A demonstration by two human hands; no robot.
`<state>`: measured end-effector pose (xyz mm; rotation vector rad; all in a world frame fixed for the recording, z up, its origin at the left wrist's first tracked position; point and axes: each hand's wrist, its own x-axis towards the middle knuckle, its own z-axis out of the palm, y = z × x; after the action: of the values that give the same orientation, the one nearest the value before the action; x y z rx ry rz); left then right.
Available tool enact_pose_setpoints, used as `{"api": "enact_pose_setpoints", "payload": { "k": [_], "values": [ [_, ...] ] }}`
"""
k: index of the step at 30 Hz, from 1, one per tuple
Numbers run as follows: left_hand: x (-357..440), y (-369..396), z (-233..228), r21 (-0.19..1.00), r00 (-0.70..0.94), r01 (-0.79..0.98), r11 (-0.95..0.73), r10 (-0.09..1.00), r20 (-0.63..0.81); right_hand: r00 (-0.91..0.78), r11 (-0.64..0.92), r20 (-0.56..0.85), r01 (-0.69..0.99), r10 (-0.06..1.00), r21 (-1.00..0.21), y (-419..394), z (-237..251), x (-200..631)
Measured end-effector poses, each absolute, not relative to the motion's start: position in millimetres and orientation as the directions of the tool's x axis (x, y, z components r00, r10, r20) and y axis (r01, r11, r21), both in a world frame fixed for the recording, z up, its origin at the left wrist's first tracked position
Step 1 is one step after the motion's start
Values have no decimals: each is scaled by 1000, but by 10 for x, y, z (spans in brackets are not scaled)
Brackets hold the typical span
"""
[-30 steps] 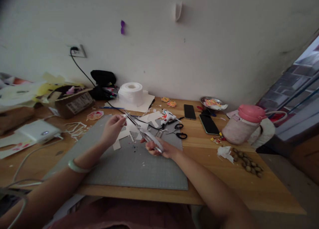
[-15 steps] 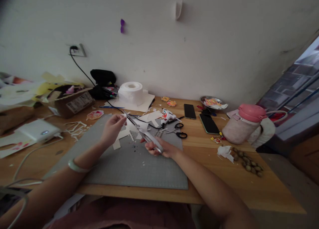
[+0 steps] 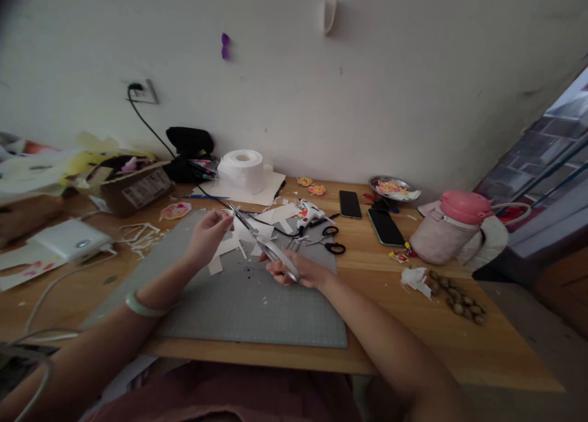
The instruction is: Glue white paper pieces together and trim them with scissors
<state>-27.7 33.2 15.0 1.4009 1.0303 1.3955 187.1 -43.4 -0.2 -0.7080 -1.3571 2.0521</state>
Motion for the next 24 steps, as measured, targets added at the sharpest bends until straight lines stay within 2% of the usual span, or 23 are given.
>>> {"api": "enact_pose_setpoints", "payload": {
  "k": [8, 13, 19, 24],
  "values": [
    [-262, 322, 213, 967, 15, -128, -219, 975, 222, -709, -341, -113, -188, 696, -921, -401, -34, 1887],
    [-266, 320, 225, 965, 19, -201, -166, 985, 173, -737, -421, -154, -191, 658, -887, -382, -23, 1887],
    [-280, 322, 209, 960, 58, -132, -246, 965, 255, -748, -439, -170, -177, 642, -881, -390, -1, 1888],
    [-285, 307, 213, 964, 100, -118, -240, 963, 252, -731, -429, -168, -185, 661, -884, -404, 17, 1882]
  ]
}}
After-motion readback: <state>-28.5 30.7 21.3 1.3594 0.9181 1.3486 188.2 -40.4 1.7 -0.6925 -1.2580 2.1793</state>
